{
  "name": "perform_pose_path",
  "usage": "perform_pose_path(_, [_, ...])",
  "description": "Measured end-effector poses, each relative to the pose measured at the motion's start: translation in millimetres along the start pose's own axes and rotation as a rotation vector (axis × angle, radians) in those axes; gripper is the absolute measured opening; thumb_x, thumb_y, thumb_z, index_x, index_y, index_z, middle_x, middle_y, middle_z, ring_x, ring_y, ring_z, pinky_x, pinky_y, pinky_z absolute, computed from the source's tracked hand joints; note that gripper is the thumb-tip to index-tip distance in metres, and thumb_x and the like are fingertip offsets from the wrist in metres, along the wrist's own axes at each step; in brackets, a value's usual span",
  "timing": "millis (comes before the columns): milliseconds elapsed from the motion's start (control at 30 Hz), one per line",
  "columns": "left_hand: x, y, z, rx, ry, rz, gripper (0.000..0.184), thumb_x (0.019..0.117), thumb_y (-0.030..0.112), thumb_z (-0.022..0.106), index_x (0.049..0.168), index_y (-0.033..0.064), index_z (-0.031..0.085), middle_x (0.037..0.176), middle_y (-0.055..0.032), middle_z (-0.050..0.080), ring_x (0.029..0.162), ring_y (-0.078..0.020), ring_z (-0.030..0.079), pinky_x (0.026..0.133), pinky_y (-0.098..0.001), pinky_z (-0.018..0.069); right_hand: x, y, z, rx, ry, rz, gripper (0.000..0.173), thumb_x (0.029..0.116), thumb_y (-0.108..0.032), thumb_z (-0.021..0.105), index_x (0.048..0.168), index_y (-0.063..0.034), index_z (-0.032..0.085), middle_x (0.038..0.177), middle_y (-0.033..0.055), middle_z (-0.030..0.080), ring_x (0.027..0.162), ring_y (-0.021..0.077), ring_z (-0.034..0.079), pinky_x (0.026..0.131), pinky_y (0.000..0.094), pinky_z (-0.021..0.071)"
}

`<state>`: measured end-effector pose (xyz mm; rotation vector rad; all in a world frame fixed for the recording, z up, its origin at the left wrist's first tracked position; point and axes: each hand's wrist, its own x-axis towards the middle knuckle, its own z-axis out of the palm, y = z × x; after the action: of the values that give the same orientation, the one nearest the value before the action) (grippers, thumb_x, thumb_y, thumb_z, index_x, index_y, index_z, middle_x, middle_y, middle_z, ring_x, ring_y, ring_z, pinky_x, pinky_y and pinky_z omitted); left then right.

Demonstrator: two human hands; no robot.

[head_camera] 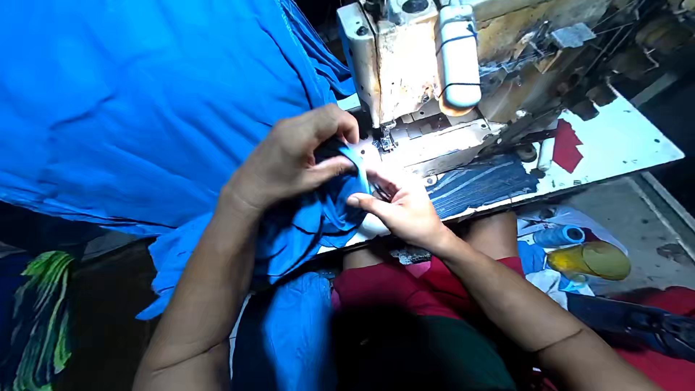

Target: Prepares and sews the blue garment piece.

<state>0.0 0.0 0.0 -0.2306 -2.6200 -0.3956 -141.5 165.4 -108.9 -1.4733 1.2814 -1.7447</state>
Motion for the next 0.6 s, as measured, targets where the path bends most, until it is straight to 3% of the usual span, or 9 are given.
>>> perform_pose_path(67, [-10, -7, 18, -0.020, -0.036, -0.112, 0.032, 0.0903, 0.012, 0.072, 0.118, 0.0011, 0.060, 0.111, -0.0085, 0.065, 0.105, -0.0167, 0.064, 0.094, -0.0341, 0.0555, 2, 12, -2, -0.049, 0.037, 0.067, 0.014, 0.0934, -0.014, 0.075, 0.105, -0.0058, 0.074, 0.083, 0.0024, 0.073, 0.068, 0.0086, 0.068, 0.062, 0.0274, 0.0585])
perform_pose_path(133, [-30, -7, 27, 0.158, -0.046, -0.278, 0.045, 0.0843, 0.007, 0.072, 0.127, 0.0048, 0.056, 0.121, -0.0090, 0.063, 0.109, -0.0210, 0.063, 0.094, -0.0391, 0.0558, 0, 20, -9, -0.106, 0.106, 0.096, 0.010, 0.0952, -0.016, 0.072, 0.098, -0.0065, 0.073, 0.074, 0.0022, 0.067, 0.059, 0.0091, 0.061, 0.052, 0.0271, 0.0518])
perform_pose_path(233, [-69, 11, 30, 0.453, -0.103, -0.627, 0.075, 0.0676, -0.003, 0.085, 0.136, 0.0071, 0.056, 0.142, -0.0218, 0.052, 0.120, -0.0466, 0.056, 0.091, -0.0644, 0.0502, -3, 20, -15, -0.134, 0.220, 0.182, 0.016, 0.0948, -0.019, 0.070, 0.084, -0.0078, 0.067, 0.059, 0.0025, 0.056, 0.045, 0.0115, 0.049, 0.041, 0.0288, 0.0399])
perform_pose_path(300, [-92, 20, 19, 0.526, -0.081, -0.880, 0.065, 0.0720, -0.001, 0.085, 0.131, 0.0069, 0.059, 0.132, -0.0257, 0.054, 0.104, -0.0512, 0.061, 0.074, -0.0699, 0.0538, -2, 23, -11, -0.085, 0.243, 0.158, 0.013, 0.0956, -0.017, 0.070, 0.087, -0.0072, 0.069, 0.063, 0.0018, 0.058, 0.048, 0.0099, 0.050, 0.043, 0.0269, 0.0421])
perform_pose_path(367, [-107, 28, -7, 0.473, 0.001, -1.098, 0.038, 0.0828, 0.004, 0.076, 0.118, 0.0053, 0.062, 0.102, -0.0251, 0.064, 0.078, -0.0493, 0.063, 0.060, -0.0720, 0.0492, 1, 24, 2, -0.019, 0.192, 0.111, 0.007, 0.0963, -0.011, 0.069, 0.098, -0.0060, 0.073, 0.078, 0.0018, 0.068, 0.062, 0.0073, 0.061, 0.056, 0.0250, 0.0536])
perform_pose_path(433, [-114, 30, -47, 0.272, 0.140, -1.123, 0.021, 0.0960, 0.014, 0.065, 0.116, 0.0103, 0.065, 0.087, -0.0132, 0.069, 0.067, -0.0296, 0.064, 0.057, -0.0546, 0.0532, 10, 20, 22, 0.053, 0.062, 0.047, 0.012, 0.0968, -0.005, 0.065, 0.105, -0.0037, 0.074, 0.092, 0.0047, 0.073, 0.079, 0.0100, 0.069, 0.071, 0.0291, 0.0612])
perform_pose_path(500, [-122, 14, -87, 0.050, 0.381, -0.977, 0.020, 0.1024, 0.024, 0.060, 0.122, 0.0237, 0.063, 0.097, 0.0102, 0.068, 0.080, -0.0013, 0.065, 0.069, -0.0261, 0.0584, 23, 10, 46, 0.032, -0.061, -0.050, 0.011, 0.0935, -0.002, 0.067, 0.103, -0.0032, 0.073, 0.092, 0.0056, 0.072, 0.078, 0.0116, 0.069, 0.069, 0.0315, 0.0612])
perform_pose_path(567, [-122, 0, -111, -0.045, 0.709, -0.828, 0.017, 0.1050, 0.024, 0.056, 0.121, 0.0193, 0.063, 0.105, 0.0101, 0.067, 0.095, -0.0022, 0.065, 0.085, -0.0271, 0.0565, 37, -9, 65, -0.047, -0.152, -0.157, 0.015, 0.0888, -0.004, 0.076, 0.103, -0.0034, 0.072, 0.096, 0.0057, 0.071, 0.085, 0.0130, 0.070, 0.075, 0.0336, 0.0620])
perform_pose_path(600, [-119, -4, -113, 0.018, 0.869, -0.776, 0.016, 0.1050, 0.020, 0.055, 0.117, 0.0130, 0.063, 0.105, 0.0067, 0.068, 0.097, -0.0036, 0.065, 0.087, -0.0267, 0.0561, 42, -20, 71, -0.070, -0.174, -0.192, 0.019, 0.0867, -0.005, 0.079, 0.104, -0.0037, 0.071, 0.096, 0.0058, 0.070, 0.087, 0.0135, 0.069, 0.076, 0.0340, 0.0612])
